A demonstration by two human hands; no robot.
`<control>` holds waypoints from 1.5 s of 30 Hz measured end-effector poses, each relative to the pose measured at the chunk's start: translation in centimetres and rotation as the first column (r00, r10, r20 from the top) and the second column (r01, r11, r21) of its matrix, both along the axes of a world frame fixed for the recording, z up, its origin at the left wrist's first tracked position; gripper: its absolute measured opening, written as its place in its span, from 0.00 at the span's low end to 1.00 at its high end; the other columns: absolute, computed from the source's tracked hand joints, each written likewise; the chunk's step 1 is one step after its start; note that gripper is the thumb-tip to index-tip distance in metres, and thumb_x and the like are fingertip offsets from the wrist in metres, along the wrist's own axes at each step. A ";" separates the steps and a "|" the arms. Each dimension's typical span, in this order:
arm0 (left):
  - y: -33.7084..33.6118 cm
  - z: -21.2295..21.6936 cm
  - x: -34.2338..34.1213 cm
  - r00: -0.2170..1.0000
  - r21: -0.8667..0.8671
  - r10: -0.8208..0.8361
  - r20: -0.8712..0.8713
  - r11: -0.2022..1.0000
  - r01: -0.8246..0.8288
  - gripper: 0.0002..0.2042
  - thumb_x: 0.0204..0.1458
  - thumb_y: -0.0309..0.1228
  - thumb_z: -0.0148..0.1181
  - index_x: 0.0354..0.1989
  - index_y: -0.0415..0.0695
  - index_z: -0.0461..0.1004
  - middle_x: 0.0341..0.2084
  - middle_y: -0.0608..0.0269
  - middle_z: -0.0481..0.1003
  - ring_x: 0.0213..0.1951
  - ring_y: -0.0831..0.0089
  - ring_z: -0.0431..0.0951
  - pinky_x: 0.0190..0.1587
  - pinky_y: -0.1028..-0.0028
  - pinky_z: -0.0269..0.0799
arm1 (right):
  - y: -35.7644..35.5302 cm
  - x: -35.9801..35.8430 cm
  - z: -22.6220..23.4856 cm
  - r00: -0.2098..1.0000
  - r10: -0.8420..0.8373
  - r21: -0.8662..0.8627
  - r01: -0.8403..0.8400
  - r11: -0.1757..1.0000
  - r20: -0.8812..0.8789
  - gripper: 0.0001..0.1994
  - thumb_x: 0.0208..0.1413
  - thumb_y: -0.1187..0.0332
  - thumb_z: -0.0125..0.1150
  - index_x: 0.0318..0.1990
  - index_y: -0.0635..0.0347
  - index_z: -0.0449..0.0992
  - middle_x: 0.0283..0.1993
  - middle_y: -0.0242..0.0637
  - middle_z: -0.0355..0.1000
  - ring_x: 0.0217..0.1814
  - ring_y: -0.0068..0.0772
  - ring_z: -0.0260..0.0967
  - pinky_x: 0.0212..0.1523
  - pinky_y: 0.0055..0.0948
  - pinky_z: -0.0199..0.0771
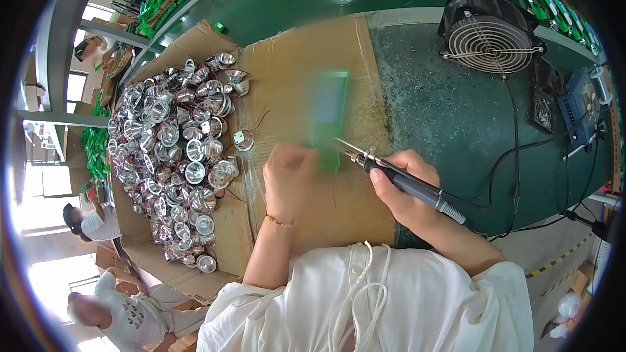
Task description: The person solders wires to flashlight circuit boards and casings using a soldering iron, attaches reflectors, and places the assembled components onto the conveyor belt.
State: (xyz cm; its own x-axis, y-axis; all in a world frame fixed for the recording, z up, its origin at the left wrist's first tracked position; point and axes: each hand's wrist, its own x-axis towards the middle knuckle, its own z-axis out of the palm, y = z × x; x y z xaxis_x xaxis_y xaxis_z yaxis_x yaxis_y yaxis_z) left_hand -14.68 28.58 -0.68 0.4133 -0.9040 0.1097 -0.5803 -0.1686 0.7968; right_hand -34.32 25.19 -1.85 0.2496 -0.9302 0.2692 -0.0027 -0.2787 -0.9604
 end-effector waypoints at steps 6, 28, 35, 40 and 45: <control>0.0 -0.2 0.2 0.999 -0.040 -0.021 0.026 0.999 0.022 0.05 0.43 0.26 0.62 0.24 0.37 0.74 0.26 0.59 0.71 0.26 0.68 0.72 0.28 0.73 0.67 | -0.1 -0.2 1.3 0.995 0.084 0.000 -0.085 0.996 -0.058 0.08 0.49 0.73 0.60 0.30 0.65 0.67 0.24 0.37 0.70 0.22 0.17 0.63 0.22 0.20 0.63; -0.1 -0.1 0.3 0.999 -0.008 -0.015 -0.033 1.000 0.015 0.06 0.44 0.26 0.62 0.24 0.36 0.75 0.26 0.59 0.71 0.23 0.71 0.72 0.26 0.74 0.67 | -0.4 -0.3 0.6 1.000 0.017 -0.052 -0.018 0.998 -0.018 0.08 0.48 0.72 0.61 0.31 0.67 0.70 0.23 0.33 0.70 0.20 0.14 0.62 0.21 0.16 0.61; -0.2 -0.1 0.3 0.999 0.010 -0.007 -0.049 1.000 0.007 0.05 0.44 0.27 0.62 0.23 0.37 0.75 0.26 0.58 0.71 0.24 0.70 0.72 0.27 0.74 0.67 | -0.4 -0.3 0.4 1.000 0.007 -0.011 -0.007 1.000 -0.014 0.08 0.48 0.72 0.62 0.31 0.66 0.70 0.22 0.32 0.69 0.20 0.14 0.62 0.21 0.16 0.61; -0.1 -0.3 0.4 1.000 0.011 -0.011 -0.003 1.000 0.011 0.06 0.43 0.27 0.62 0.23 0.37 0.75 0.26 0.58 0.71 0.25 0.70 0.73 0.28 0.73 0.67 | -0.5 -0.3 0.2 1.000 0.016 -0.016 -0.016 1.000 0.009 0.08 0.48 0.72 0.62 0.31 0.66 0.70 0.22 0.32 0.70 0.20 0.14 0.62 0.21 0.16 0.62; -0.4 0.9 0.0 0.996 0.052 0.068 -0.065 0.997 -0.065 0.05 0.42 0.26 0.62 0.23 0.37 0.74 0.27 0.59 0.71 0.24 0.70 0.73 0.28 0.73 0.68 | -0.6 -0.3 0.2 1.000 0.017 -0.017 -0.017 1.000 0.007 0.08 0.49 0.72 0.61 0.32 0.66 0.70 0.22 0.32 0.70 0.21 0.13 0.62 0.21 0.16 0.62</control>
State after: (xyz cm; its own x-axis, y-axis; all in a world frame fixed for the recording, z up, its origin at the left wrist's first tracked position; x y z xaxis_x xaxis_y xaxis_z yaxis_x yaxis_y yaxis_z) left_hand -14.66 28.15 0.19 0.4778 -0.8778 0.0355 -0.5122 -0.2455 0.8230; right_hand -34.63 24.63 -1.63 0.2637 -0.9211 0.2865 0.0088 -0.2947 -0.9556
